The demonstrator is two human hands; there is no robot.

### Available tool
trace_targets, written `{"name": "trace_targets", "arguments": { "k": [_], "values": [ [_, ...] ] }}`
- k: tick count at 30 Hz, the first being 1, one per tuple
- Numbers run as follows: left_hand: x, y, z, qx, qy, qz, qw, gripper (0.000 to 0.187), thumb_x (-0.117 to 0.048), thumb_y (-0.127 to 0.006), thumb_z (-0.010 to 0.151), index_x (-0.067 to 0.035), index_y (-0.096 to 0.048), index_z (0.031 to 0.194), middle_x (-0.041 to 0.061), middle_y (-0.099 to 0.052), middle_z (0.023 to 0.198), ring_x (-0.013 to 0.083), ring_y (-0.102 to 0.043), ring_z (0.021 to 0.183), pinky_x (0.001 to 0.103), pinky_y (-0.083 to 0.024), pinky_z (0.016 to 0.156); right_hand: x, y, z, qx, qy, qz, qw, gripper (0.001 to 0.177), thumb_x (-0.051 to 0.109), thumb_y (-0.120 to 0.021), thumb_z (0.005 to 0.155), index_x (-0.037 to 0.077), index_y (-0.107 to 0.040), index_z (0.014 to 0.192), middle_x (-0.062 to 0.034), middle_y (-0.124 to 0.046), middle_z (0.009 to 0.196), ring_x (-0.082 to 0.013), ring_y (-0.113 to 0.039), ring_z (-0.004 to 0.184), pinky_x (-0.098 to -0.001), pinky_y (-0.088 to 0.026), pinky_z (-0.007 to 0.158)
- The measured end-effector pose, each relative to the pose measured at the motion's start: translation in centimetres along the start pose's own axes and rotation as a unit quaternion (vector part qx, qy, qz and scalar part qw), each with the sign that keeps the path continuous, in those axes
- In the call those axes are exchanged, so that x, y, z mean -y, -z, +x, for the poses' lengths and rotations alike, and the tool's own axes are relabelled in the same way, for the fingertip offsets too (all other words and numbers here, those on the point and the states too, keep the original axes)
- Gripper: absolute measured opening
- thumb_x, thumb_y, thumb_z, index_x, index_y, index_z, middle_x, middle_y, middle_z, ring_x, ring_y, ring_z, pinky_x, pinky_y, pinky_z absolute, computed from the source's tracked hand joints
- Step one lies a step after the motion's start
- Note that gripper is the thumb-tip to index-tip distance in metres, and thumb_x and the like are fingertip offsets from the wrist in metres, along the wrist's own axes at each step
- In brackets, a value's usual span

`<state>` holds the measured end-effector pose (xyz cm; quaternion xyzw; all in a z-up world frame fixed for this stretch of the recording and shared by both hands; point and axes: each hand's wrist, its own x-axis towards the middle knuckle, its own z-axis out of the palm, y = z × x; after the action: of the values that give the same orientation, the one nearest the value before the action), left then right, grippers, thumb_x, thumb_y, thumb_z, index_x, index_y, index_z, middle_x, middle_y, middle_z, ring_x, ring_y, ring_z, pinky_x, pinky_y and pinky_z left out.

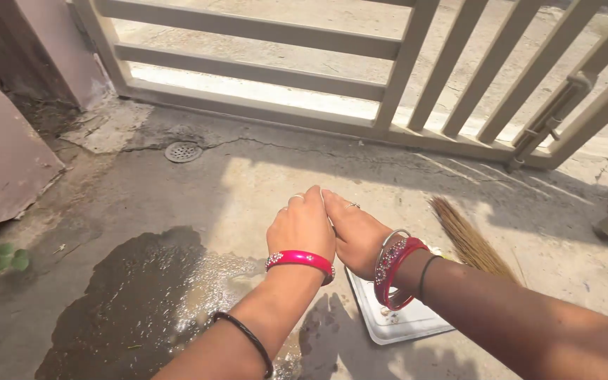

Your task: Sweep the floor and collect debris into a dustpan.

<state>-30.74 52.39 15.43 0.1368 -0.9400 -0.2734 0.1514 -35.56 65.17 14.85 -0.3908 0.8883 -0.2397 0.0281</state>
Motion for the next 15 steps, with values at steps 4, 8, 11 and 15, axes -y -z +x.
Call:
{"name": "trace_targets", "arguments": {
  "k": [4, 8, 11, 15],
  "values": [
    [-6.6, -5.5, -0.6, 0.024, -0.1, 0.032, 0.994, 0.032, -0.015, -0.059, 0.093, -0.009, -0.061, 0.124, 0.017, -0.07, 0.109, 0.0358, -0.07, 0.099, 0.047, -0.058, 0.083, -3.7, 3.7, -6.1, -0.047, 0.016, 0.042, 0.998, 0.064, 0.013, -0.06, 0.093, -0.001, -0.034, 0.15, -0.028, -0.042, 0.155, -0.0403, -0.037, 0.145, -0.0435, -0.029, 0.118],
    [-11.6, -10.0, -2.4, 0.152, -0.078, 0.071, 0.983, 0.027, -0.014, -0.063, 0.091, -0.008, -0.061, 0.118, 0.018, -0.067, 0.113, 0.0361, -0.069, 0.104, 0.046, -0.059, 0.083, -10.0, 3.5, -10.9, -0.022, -0.084, 0.058, 0.995, 0.052, 0.015, -0.056, 0.094, 0.004, -0.044, 0.143, -0.0214, -0.055, 0.146, -0.0347, -0.048, 0.142, -0.038, -0.039, 0.119],
    [-13.5, -15.1, -3.8, 0.165, -0.084, 0.044, 0.982, 0.023, -0.014, -0.06, 0.096, -0.008, -0.062, 0.118, 0.019, -0.068, 0.113, 0.0374, -0.069, 0.105, 0.047, -0.058, 0.086, -16.4, 1.2, -14.1, -0.048, -0.099, 0.041, 0.993, 0.061, 0.018, -0.059, 0.096, 0.0, -0.035, 0.15, -0.0248, -0.043, 0.154, -0.0363, -0.039, 0.147, -0.0398, -0.033, 0.12],
    [-14.7, -22.8, -5.4, 0.216, -0.095, 0.017, 0.972, 0.049, -0.015, -0.066, 0.086, -0.005, -0.055, 0.133, 0.023, -0.066, 0.114, 0.0386, -0.067, 0.107, 0.046, -0.055, 0.09, -22.3, -1.0, -17.4, -0.033, -0.168, -0.029, 0.985, 0.066, 0.013, -0.06, 0.094, 0.001, -0.032, 0.152, -0.0269, -0.036, 0.157, -0.0395, -0.035, 0.148, -0.0437, -0.029, 0.12]
  ]
}}
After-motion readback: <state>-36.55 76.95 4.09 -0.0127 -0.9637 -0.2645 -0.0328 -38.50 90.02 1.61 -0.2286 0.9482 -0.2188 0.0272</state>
